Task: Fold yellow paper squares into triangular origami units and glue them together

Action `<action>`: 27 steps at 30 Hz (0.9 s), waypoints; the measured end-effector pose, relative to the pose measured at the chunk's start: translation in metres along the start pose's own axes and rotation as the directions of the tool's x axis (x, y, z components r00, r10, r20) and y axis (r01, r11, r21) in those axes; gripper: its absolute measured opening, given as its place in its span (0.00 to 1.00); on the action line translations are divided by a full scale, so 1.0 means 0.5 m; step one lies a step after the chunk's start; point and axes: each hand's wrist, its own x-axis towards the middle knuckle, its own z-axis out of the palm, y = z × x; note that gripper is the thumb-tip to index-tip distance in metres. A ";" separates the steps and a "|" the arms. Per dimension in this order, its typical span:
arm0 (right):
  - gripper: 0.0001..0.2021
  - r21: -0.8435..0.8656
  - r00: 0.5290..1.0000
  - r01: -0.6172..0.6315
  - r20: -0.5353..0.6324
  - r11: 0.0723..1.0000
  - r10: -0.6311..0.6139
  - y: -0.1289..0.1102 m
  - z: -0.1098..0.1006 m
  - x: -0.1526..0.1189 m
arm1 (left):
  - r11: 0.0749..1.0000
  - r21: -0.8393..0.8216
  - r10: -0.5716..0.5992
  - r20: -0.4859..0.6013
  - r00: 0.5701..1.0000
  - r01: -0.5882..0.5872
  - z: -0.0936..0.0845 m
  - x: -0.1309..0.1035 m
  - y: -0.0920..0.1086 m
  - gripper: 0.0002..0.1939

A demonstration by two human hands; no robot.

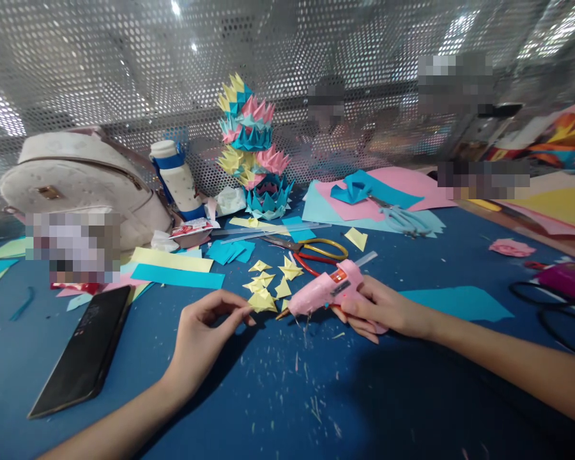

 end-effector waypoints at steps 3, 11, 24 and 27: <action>0.22 0.056 1.000 0.023 0.020 0.998 -0.024 0.001 0.005 0.002 | 1.000 -0.006 0.001 0.009 1.000 -0.001 0.001 0.001 -0.001 0.06; 0.22 0.041 0.995 0.056 -0.080 0.998 -0.053 0.001 -0.003 0.010 | 0.999 -0.023 0.031 -0.014 0.999 -0.032 0.002 0.000 0.006 0.06; 0.25 -0.227 0.885 0.186 -0.383 0.956 -0.263 -0.051 -0.035 0.011 | 0.998 -0.029 0.055 -0.009 0.998 -0.055 0.001 -0.004 0.006 0.08; 0.23 -0.327 0.810 0.090 -0.525 0.941 -0.260 -0.071 -0.069 -0.009 | 0.998 -0.032 0.055 -0.016 0.998 -0.055 0.000 -0.003 0.005 0.08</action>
